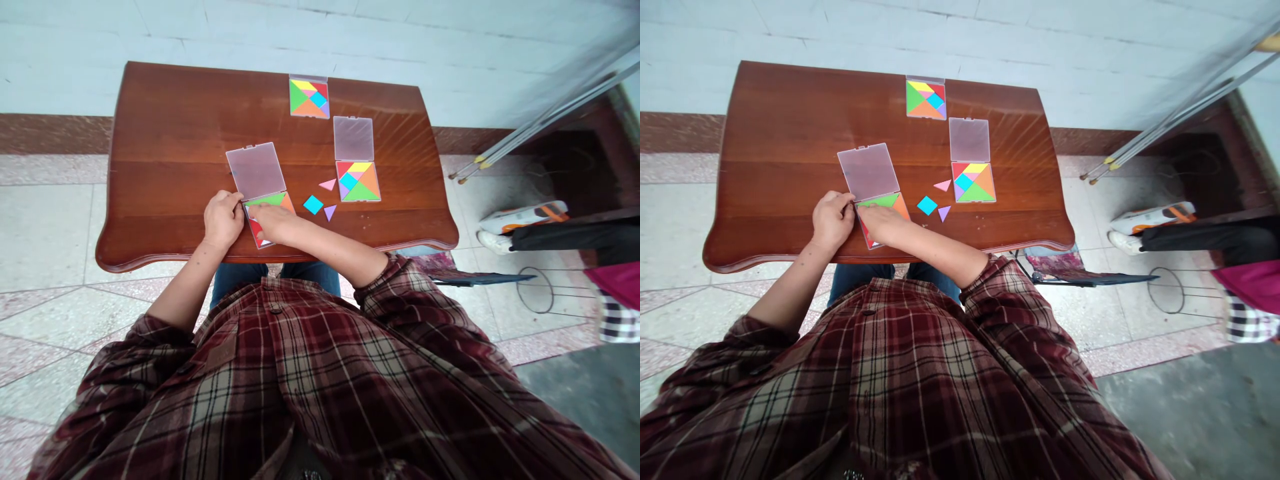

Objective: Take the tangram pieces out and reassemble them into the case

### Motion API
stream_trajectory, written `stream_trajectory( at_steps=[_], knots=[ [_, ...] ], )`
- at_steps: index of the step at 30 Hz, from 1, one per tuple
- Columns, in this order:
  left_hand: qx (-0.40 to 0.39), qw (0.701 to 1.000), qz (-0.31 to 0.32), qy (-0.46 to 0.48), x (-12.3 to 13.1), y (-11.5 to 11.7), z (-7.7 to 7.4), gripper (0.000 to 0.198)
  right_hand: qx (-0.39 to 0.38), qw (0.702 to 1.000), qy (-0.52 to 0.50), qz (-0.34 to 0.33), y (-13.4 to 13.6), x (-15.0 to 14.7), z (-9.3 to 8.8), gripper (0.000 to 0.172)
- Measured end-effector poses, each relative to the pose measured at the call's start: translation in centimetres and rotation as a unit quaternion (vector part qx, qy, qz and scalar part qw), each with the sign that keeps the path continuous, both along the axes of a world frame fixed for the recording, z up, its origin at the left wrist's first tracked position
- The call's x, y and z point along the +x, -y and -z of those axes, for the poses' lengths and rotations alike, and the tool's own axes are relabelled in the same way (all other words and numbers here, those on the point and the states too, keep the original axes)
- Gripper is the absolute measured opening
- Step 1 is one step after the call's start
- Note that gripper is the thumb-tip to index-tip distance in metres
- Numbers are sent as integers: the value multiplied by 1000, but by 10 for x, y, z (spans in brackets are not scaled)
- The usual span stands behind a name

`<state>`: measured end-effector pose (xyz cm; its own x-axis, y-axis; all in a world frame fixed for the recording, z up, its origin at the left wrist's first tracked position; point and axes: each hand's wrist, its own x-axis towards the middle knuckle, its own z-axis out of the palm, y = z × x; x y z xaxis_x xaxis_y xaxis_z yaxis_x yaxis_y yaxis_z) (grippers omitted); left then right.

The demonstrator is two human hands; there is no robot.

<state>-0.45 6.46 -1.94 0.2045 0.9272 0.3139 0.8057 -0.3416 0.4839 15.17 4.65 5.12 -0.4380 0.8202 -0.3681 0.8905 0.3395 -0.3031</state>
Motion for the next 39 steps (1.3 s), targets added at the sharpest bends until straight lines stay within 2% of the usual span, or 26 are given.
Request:
stream_trajectory(
  at_steps=[4, 8, 18, 23, 28, 34, 39],
  knots=[
    [11, 1000, -1, 2, -1, 0, 2, 28, 1, 999, 0, -49, 3, 3, -1, 42],
    [1, 1000, 3, 11, -1, 1, 2, 27, 5, 998, 9, -67, 5, 5, -2, 48],
    [-9, 1000, 1, 2, 0, 1, -2, 29, 40, 990, 21, -134, -8, 15, -5, 29],
    [4, 1000, 0, 2, 0, 1, -2, 30, 67, 991, 11, -119, -11, 20, -1, 28],
    [1, 1000, -2, 5, -1, 2, -3, 30, 47, 994, 1, -95, -11, 19, 0, 29],
    [-15, 1000, -1, 6, 0, 2, -4, 30, 47, 999, -9, -15, -6, 8, 5, 28],
    [-5, 1000, -4, 2, 0, 1, -2, 30, 47, 999, -7, 20, -1, 1, 7, 32]
  ],
)
